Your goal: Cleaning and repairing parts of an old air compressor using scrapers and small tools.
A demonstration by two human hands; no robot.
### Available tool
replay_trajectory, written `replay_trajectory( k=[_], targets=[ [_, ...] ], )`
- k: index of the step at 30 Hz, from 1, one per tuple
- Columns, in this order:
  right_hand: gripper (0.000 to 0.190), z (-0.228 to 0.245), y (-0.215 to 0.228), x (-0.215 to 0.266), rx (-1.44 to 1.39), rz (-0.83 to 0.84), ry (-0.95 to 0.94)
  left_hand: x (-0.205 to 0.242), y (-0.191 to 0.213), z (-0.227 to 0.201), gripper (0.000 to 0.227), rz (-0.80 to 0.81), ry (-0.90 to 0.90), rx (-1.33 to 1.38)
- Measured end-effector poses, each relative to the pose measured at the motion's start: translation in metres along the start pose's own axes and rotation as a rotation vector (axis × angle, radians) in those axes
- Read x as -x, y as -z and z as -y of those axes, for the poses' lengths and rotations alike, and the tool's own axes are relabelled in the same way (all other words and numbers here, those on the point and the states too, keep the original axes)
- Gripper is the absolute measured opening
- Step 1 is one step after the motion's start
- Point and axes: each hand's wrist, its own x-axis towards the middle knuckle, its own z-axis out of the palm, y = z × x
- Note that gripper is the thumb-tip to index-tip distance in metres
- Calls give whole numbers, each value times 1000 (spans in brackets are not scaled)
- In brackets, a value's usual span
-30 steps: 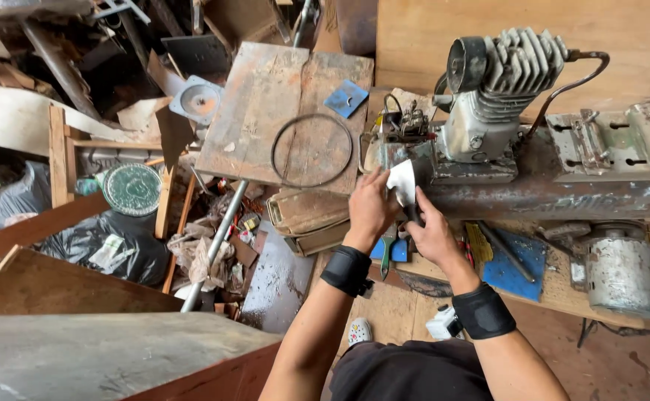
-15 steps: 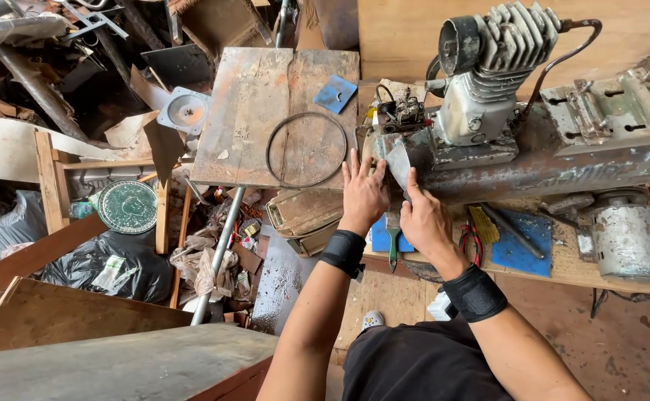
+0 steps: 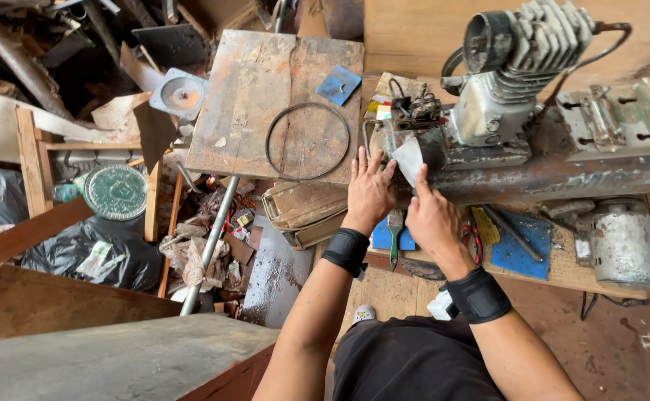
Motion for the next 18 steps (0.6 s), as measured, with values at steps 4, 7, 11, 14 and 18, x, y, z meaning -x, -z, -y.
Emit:
replay_trajectory(
  k=[4,7,11,14,18],
  targets=[
    [70,4,2,0,-8,43,-85,1,0,-2,56,16,-20,-41],
    [72,3,-2,7,55,-76,35,-1,2,-6,58,27,-28,-26],
    [72,13,8,13,-4,50,-80,-2,6,-10,62,48,-5,-85],
    [73,5,4,11,-3,44,-66,-2,-3,-10,65,102,-3,-129],
    [72,15,18,12,28,141,-127,1,2,-19,66,166,12,-109]
  ],
)
